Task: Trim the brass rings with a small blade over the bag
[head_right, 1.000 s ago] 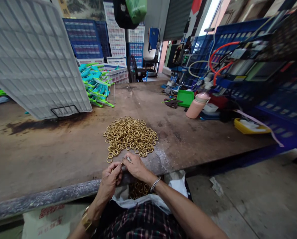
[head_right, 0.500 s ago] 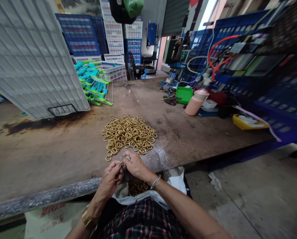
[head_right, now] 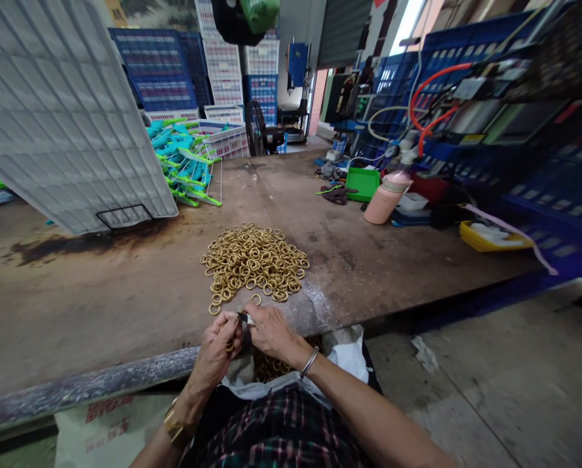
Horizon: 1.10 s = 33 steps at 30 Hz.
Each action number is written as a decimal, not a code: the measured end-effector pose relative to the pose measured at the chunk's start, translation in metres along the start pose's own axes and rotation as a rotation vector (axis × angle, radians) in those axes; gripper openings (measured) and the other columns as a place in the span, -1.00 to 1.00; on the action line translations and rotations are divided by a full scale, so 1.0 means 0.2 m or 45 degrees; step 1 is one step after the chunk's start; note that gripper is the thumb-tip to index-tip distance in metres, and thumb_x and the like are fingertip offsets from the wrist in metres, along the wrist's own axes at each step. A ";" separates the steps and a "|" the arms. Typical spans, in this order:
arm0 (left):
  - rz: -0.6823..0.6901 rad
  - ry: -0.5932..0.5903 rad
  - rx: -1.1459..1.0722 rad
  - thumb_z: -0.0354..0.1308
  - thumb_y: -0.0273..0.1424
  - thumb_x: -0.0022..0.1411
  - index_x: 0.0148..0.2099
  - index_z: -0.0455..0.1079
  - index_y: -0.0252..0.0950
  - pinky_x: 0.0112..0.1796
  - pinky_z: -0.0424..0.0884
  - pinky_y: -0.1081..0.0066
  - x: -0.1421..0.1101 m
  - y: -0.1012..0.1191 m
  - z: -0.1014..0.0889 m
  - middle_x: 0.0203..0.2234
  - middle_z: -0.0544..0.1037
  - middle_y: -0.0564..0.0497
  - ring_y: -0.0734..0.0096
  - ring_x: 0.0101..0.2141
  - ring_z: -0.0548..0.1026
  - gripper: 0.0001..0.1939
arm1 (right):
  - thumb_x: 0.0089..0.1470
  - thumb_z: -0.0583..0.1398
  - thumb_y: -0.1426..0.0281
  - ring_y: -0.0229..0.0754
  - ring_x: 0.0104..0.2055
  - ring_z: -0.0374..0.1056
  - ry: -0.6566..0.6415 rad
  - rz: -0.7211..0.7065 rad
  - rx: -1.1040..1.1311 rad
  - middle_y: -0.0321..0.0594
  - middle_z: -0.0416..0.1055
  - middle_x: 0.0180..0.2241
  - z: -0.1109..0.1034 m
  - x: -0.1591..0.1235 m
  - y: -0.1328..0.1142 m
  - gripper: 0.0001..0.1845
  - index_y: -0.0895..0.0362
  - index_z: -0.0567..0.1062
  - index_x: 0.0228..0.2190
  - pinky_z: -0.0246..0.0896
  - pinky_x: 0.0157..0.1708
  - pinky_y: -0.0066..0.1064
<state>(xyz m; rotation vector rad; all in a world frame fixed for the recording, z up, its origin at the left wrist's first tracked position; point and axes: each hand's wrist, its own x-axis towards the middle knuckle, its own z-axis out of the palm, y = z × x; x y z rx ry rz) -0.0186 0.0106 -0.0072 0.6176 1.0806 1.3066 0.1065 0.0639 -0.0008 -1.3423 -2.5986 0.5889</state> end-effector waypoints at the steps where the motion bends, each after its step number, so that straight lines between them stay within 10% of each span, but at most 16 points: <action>1: 0.006 -0.006 0.018 0.19 -0.11 -0.02 -0.43 0.19 -0.28 -0.72 -0.02 0.62 0.00 0.00 0.00 -0.70 0.24 0.21 0.70 -0.74 0.13 -0.64 | -0.02 -0.01 0.51 -0.25 -0.45 0.23 -0.019 -0.003 -0.023 -0.22 0.40 -0.46 -0.01 0.00 -0.01 -0.74 0.14 0.38 -0.28 -0.13 -0.48 -0.46; 15: 0.178 0.041 0.373 0.17 -0.21 0.03 -0.51 0.28 -0.29 -0.64 0.03 0.56 -0.09 0.05 -0.01 -0.73 0.23 0.16 0.61 -0.68 0.12 -0.74 | 0.01 0.00 0.47 -0.16 -0.37 0.35 -0.183 0.115 -0.155 -0.08 0.45 -0.38 -0.04 0.02 -0.02 -0.74 0.18 0.37 -0.23 -0.01 -0.47 -0.45; 21: -0.337 -0.376 0.189 0.15 -0.22 0.05 -0.49 0.26 -0.30 -0.71 -0.05 0.58 -0.26 0.01 0.05 -0.72 0.28 0.14 0.65 -0.73 0.10 -0.74 | 0.02 -0.02 0.53 -0.18 -0.30 0.36 -0.035 0.225 -0.179 -0.12 0.45 -0.33 -0.03 0.04 0.02 -0.73 0.17 0.31 -0.20 0.04 -0.39 -0.46; 27: -0.976 -0.017 -0.289 0.19 -0.35 0.02 -0.41 0.35 -0.39 -0.75 0.02 0.64 -0.18 -0.19 0.03 -0.66 0.40 0.05 0.58 -0.69 0.34 -0.83 | 0.11 0.01 0.31 -0.09 -0.30 0.39 0.102 0.384 -0.213 -0.09 0.45 -0.32 0.01 0.10 0.00 -0.76 0.18 0.25 -0.19 0.09 -0.40 -0.40; 33: -0.938 0.224 -0.431 0.11 -0.40 0.11 -0.48 0.35 -0.37 -0.59 0.33 0.49 -0.13 -0.31 0.07 -0.66 0.48 -0.07 0.41 -0.60 0.48 -0.84 | 0.08 0.03 0.41 -0.04 -0.35 0.41 0.146 0.360 -0.272 -0.08 0.46 -0.39 0.01 0.11 0.01 -0.79 0.19 0.25 -0.20 0.10 -0.44 -0.37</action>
